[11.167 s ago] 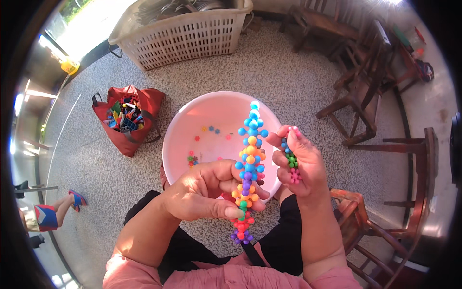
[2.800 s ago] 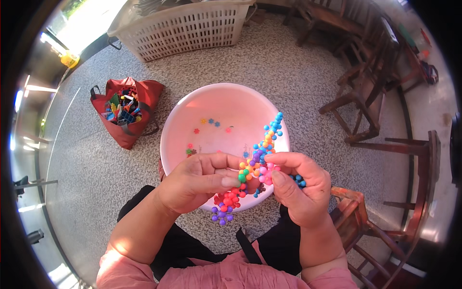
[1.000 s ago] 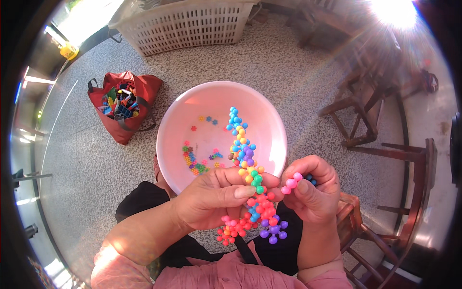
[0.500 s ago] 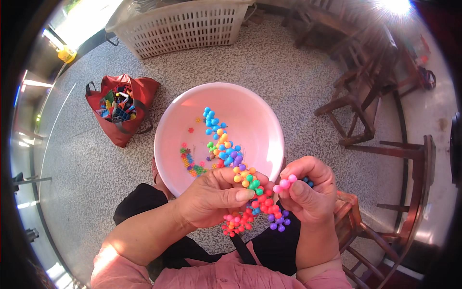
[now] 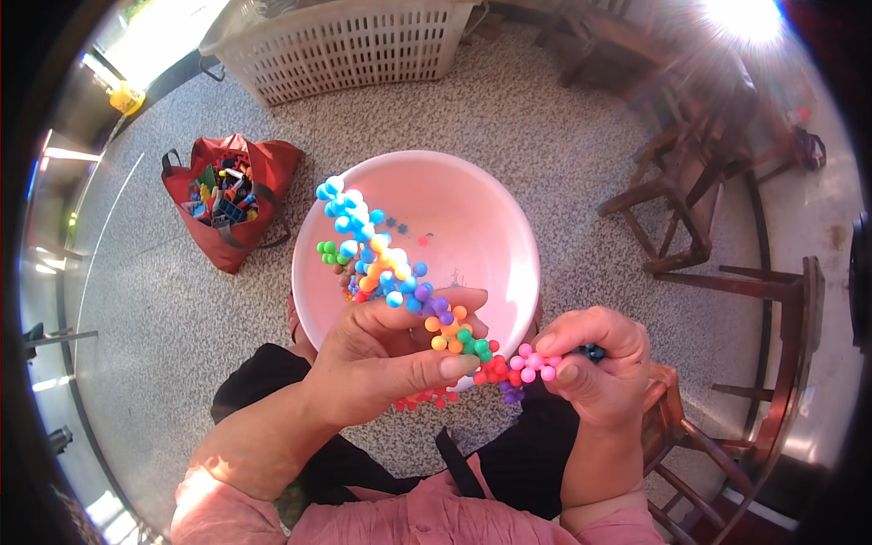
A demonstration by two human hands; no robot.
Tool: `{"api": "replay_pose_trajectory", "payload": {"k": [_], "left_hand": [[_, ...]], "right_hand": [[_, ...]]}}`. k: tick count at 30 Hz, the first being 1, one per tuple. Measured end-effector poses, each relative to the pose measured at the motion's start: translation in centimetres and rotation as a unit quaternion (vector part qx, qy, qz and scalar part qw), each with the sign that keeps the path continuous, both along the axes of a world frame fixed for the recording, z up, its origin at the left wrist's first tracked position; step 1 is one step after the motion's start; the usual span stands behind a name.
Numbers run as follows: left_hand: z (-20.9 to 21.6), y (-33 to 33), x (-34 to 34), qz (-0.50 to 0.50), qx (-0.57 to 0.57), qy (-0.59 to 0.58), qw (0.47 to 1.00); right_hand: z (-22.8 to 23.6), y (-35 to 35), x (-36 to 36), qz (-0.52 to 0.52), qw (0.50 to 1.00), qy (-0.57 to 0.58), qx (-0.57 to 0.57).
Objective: Assembling colorful plastic toy building blocks into a chain structure.
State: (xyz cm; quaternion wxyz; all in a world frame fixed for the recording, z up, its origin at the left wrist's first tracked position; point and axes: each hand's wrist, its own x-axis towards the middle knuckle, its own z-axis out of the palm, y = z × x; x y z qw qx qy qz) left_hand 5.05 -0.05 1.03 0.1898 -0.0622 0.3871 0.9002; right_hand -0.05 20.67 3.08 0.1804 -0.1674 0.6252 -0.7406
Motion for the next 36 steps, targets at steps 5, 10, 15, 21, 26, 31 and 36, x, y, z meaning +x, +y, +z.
{"api": "replay_pose_trajectory", "payload": {"k": [5,10,15,21,26,31,36], "left_hand": [[0.0,0.0,0.3,0.026,-0.066,0.049,0.996],[-0.4,-0.2,0.5,0.002,-0.104,0.086,0.991],[-0.5,-0.3,0.5,0.027,-0.145,0.072,0.986],[-0.8,-0.1,0.4,0.034,-0.105,0.04,0.993],[-0.1,0.1,0.5,0.027,-0.033,-0.027,0.999],[-0.3,-0.6,0.3,-0.011,0.009,-0.023,1.0],[0.6,-0.7,0.1,-0.023,0.008,-0.074,0.997]], "right_hand": [[0.0,-0.5,-0.3,0.019,0.993,0.108,0.045],[-0.1,-0.8,-0.4,0.041,0.983,0.163,0.071],[0.0,-1.1,-0.2,0.046,0.984,0.153,0.083],[-0.1,-1.7,0.3,0.051,0.979,0.176,0.093],[-0.4,-1.5,0.3,0.047,0.994,0.098,0.02],[-1.0,-0.9,0.2,-0.014,0.998,-0.035,-0.049],[-0.8,-1.4,0.1,-0.001,0.986,-0.111,-0.125]]}}
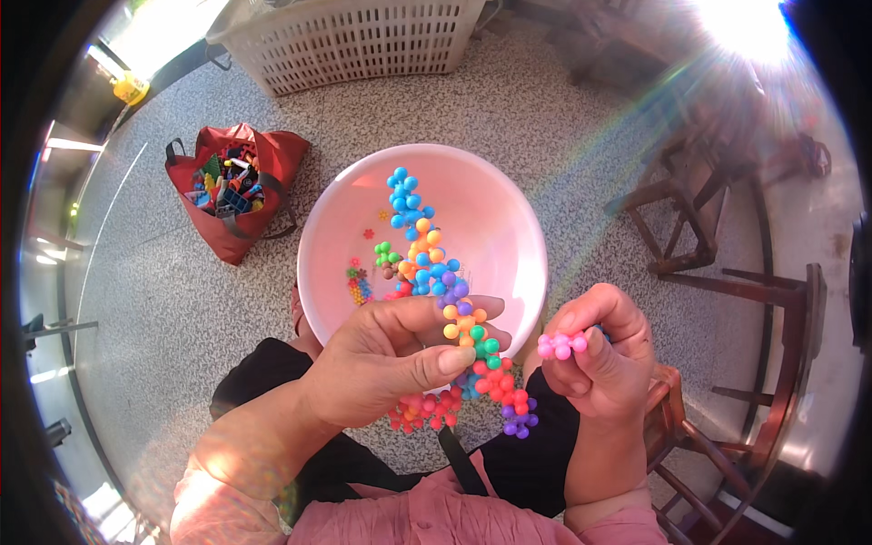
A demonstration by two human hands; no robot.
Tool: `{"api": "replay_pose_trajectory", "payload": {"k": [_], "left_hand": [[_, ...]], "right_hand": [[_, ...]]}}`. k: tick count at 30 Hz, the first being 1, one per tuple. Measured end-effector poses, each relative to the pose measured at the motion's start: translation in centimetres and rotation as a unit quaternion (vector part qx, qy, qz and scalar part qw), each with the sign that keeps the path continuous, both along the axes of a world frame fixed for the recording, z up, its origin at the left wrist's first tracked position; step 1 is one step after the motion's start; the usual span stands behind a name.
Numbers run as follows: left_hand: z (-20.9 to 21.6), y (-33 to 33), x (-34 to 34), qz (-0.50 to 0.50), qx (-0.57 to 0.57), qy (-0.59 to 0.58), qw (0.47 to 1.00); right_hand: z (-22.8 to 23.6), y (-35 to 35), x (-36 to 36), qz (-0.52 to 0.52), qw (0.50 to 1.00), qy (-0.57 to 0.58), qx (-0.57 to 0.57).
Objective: Assembling colorful plastic toy building blocks into a chain structure.
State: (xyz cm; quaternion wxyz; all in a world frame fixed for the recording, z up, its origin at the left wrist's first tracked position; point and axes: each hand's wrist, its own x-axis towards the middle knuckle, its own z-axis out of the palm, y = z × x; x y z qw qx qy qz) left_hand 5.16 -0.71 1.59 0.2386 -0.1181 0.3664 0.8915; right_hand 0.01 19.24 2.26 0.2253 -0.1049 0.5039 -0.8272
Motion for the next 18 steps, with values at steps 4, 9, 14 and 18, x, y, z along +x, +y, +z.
{"api": "replay_pose_trajectory", "payload": {"k": [4,9,14,18], "left_hand": [[-0.1,-0.2,-0.1,-0.03,0.051,-0.021,0.998],[-1.1,-0.1,-0.1,-0.03,0.085,-0.033,0.995],[-1.3,-0.1,-0.4,-0.018,0.081,-0.036,0.996],[-1.0,0.2,-0.8,-0.039,0.021,-0.015,0.999]], "right_hand": [[-0.2,0.4,-0.1,0.017,0.998,-0.061,-0.029],[-0.3,0.5,-0.1,0.036,0.997,-0.06,-0.031],[0.1,0.3,-0.3,0.06,0.987,-0.145,-0.047],[-0.6,1.0,-1.8,0.034,0.936,-0.297,-0.188]]}}
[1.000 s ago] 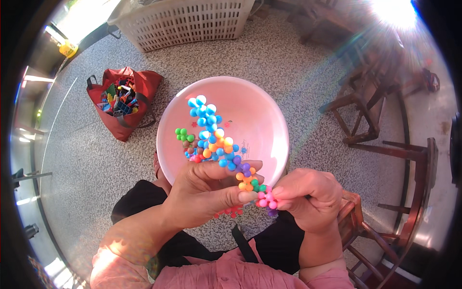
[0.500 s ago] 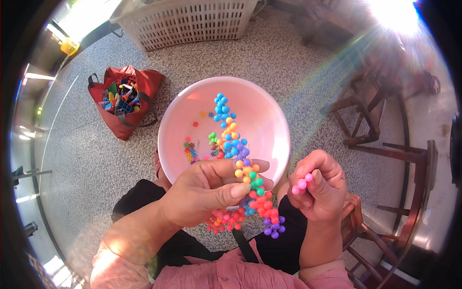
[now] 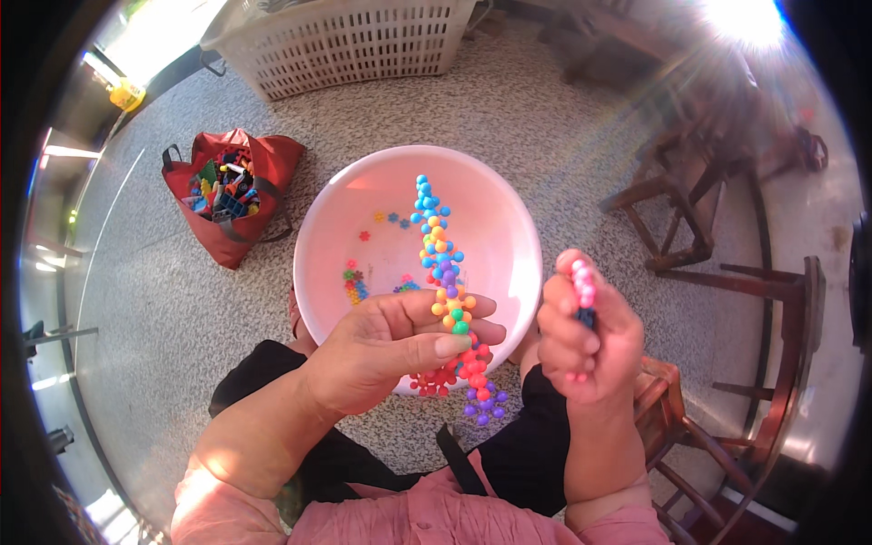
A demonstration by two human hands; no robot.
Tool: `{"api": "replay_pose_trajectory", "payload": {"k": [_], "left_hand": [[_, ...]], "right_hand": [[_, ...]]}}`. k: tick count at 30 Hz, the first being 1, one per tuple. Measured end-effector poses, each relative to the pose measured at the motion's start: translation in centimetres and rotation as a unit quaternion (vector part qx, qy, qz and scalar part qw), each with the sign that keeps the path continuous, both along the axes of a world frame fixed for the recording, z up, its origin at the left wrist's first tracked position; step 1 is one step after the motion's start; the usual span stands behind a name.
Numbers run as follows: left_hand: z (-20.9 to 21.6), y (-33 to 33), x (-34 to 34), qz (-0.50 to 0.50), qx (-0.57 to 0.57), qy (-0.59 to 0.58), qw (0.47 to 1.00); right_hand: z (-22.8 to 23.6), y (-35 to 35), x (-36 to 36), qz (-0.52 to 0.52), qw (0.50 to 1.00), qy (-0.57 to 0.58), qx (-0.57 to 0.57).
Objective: Assembling colorful plastic toy building blocks into a chain structure.
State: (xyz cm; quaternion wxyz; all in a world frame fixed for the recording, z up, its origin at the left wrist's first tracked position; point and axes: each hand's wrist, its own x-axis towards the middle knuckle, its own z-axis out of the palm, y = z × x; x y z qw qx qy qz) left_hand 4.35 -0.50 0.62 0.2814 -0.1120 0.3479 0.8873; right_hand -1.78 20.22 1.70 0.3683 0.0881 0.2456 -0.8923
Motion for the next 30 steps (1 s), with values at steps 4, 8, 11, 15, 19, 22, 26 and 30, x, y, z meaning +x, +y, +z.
{"api": "replay_pose_trajectory", "payload": {"k": [4,8,11,15,19,22,26,30], "left_hand": [[-0.4,0.4,-0.3,-0.009,-0.023,0.025,0.999],[-0.8,0.1,-0.7,0.002,0.079,-0.006,0.997],[-0.8,-0.1,-0.8,0.025,0.178,-0.044,0.983],[0.2,0.1,-1.1,0.056,0.189,-0.024,0.98],[1.3,0.3,-1.3,0.065,0.184,-0.022,0.981],[1.5,0.4,-1.3,0.051,0.187,0.001,0.981],[1.4,0.8,-1.2,0.045,0.228,0.004,0.973],[1.7,1.1,-1.2,0.028,0.191,0.021,0.981]], "right_hand": [[-0.8,-0.3,-0.3,-0.083,0.99,-0.098,-0.058],[-0.7,-0.9,0.4,-0.041,0.995,-0.09,-0.033],[-0.4,-1.3,0.2,-0.037,0.995,-0.089,0.013],[-1.3,-0.1,-0.1,0.007,0.997,-0.053,-0.049],[-0.4,-0.5,0.3,-0.008,0.998,-0.064,-0.019],[-0.6,-0.5,0.3,-0.003,0.999,-0.052,-0.007],[-1.0,-0.3,0.6,0.01,0.999,-0.006,-0.042],[-0.4,-0.7,0.3,-0.019,1.0,-0.007,0.011]]}}
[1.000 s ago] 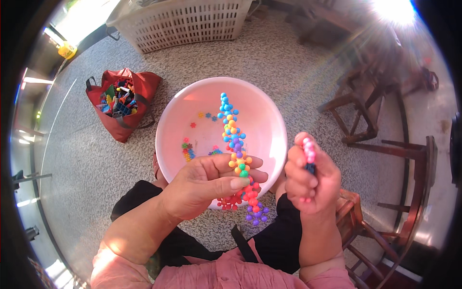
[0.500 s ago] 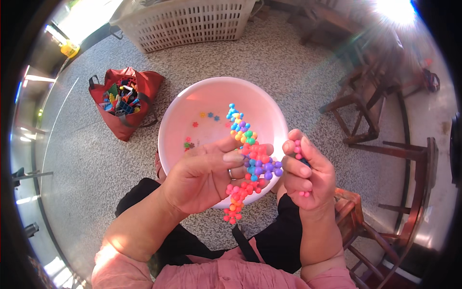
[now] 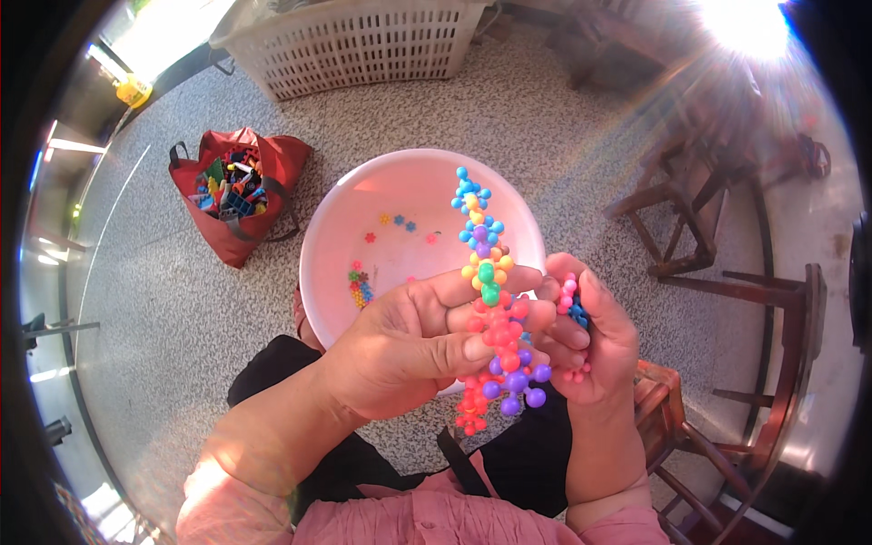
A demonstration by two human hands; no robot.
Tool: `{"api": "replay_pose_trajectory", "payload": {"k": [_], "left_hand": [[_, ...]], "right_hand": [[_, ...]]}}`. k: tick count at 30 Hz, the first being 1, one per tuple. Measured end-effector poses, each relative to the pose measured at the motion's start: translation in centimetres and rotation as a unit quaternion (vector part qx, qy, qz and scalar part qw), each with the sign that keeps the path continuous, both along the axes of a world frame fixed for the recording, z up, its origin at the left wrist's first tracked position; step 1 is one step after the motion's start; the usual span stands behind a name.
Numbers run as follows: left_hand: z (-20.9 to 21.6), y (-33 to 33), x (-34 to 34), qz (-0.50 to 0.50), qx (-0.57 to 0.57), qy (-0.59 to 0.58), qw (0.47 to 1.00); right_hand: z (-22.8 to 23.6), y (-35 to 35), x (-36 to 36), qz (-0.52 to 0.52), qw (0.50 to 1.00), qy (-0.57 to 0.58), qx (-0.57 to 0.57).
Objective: Assembling colorful plastic toy building blocks into a chain structure.
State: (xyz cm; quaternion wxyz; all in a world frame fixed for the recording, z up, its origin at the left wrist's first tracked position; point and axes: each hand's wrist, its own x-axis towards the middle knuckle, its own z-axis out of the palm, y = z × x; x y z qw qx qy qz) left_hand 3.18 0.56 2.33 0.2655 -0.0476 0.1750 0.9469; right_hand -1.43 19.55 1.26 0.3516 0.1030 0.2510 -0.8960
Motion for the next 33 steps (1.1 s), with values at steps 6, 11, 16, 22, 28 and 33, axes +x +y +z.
{"api": "replay_pose_trajectory", "payload": {"k": [6,11,16,22,28,33], "left_hand": [[-0.5,-0.3,0.1,-0.039,-0.097,0.035,0.994],[0.0,-0.5,0.1,-0.091,-0.152,0.043,0.983],[0.1,-0.8,0.6,-0.081,-0.125,0.078,0.986],[0.5,-1.3,1.1,-0.109,-0.171,0.084,0.976],[0.2,-2.0,1.5,-0.14,-0.114,0.157,0.971],[0.2,-2.4,1.5,-0.132,-0.092,0.162,0.974]], "right_hand": [[0.5,0.4,0.0,0.018,0.999,0.028,-0.001],[0.1,0.8,0.4,0.025,0.996,0.084,-0.006],[0.7,0.6,0.7,0.028,0.993,0.11,0.044],[1.1,0.0,1.2,0.024,0.99,0.12,0.073],[1.3,-0.1,1.8,0.032,0.973,0.201,0.106],[1.9,-0.7,2.2,0.005,0.934,0.297,0.197]]}}
